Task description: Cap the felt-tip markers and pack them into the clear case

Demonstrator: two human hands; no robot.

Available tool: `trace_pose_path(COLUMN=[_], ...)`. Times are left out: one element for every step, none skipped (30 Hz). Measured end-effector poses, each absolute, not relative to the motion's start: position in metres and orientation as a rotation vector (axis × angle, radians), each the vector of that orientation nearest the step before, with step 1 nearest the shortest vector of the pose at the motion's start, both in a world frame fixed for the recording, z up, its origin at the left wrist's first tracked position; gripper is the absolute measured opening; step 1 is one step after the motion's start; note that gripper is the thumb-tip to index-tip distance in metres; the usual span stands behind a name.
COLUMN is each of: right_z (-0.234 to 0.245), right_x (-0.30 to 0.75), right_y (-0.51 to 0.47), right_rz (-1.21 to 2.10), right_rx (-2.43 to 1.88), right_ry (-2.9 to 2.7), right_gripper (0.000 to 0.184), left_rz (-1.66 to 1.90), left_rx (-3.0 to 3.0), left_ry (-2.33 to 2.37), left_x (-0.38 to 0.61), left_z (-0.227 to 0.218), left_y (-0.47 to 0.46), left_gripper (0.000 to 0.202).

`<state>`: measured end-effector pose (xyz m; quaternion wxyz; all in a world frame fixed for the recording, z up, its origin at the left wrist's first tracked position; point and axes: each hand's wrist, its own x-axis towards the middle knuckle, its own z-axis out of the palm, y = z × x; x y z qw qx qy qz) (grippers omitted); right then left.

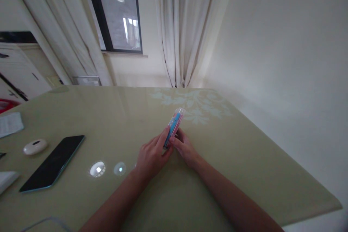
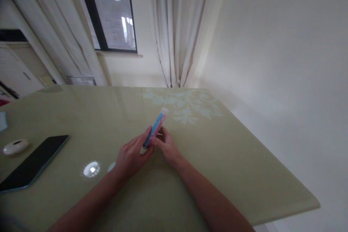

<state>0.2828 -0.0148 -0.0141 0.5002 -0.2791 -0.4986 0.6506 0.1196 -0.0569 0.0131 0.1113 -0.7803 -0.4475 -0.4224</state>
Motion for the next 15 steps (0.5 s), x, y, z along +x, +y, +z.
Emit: trace_pose_path(right_z=[-0.0142, -0.0141, -0.0136, -0.0129, -0.0120, -0.0110, -0.0099, -0.0088, -0.0079, -0.0071, -0.0065, -0.0062, -0.0060, -0.0061, -0.0061], right_x=[0.2831, 0.2832, 0.2831, 0.2830, 0.2828, 0.2828, 0.2828, 0.2828, 0.2829, 0.2830, 0.2831, 0.2831, 0.2831, 0.2830, 0.2830], right_y=[-0.0138, -0.0131, -0.0126, -0.0123, -0.0123, -0.0126, -0.0130, -0.0136, -0.0141, -0.0145, -0.0147, -0.0147, -0.0145, -0.0142, -0.0139], right_rz=[1.569, 1.568, 1.570, 1.570, 1.570, 1.567, 1.563, 1.559, 1.557, 1.555, 1.552, 1.550, 1.548, 1.545, 1.542], right_rx=[-0.668, -0.658, -0.648, -0.642, -0.641, -0.647, -0.659, -0.672, -0.683, -0.690, -0.692, -0.690, -0.688, -0.687, -0.688], right_ry=[-1.223, -1.240, -1.256, -1.268, -1.277, -1.281, -1.279, -1.274, -1.267, -1.262, -1.258, -1.257, -1.261, -1.267, -1.276], right_gripper=[0.053, 0.053, 0.052, 0.051, 0.050, 0.050, 0.050, 0.051, 0.052, 0.053, 0.054, 0.055, 0.056, 0.056, 0.056], left_rz=[-1.240, -1.242, -1.246, -1.253, -1.263, -1.273, -1.281, -1.285, -1.287, -1.290, -1.293, -1.298, -1.304, -1.310, -1.313], left_rx=[-2.295, -2.296, -2.295, -2.293, -2.288, -2.281, -2.276, -2.273, -2.271, -2.272, -2.272, -2.271, -2.267, -2.263, -2.262], left_ry=[-1.326, -1.336, -1.346, -1.354, -1.363, -1.371, -1.379, -1.385, -1.391, -1.391, -1.390, -1.386, -1.379, -1.369, -1.363], left_x=[0.1194, 0.1193, 0.1192, 0.1193, 0.1194, 0.1196, 0.1200, 0.1205, 0.1211, 0.1217, 0.1223, 0.1229, 0.1233, 0.1236, 0.1238], left_z=[0.0116, 0.0103, 0.0093, 0.0086, 0.0082, 0.0080, 0.0079, 0.0080, 0.0081, 0.0082, 0.0084, 0.0086, 0.0087, 0.0089, 0.0089], left_y=[-0.0562, -0.0555, -0.0548, -0.0542, -0.0537, -0.0532, -0.0529, -0.0527, -0.0525, -0.0525, -0.0524, -0.0524, -0.0524, -0.0524, -0.0524], left_gripper=[0.067, 0.067, 0.067, 0.066, 0.066, 0.065, 0.065, 0.064, 0.064, 0.063, 0.063, 0.062, 0.061, 0.061, 0.060])
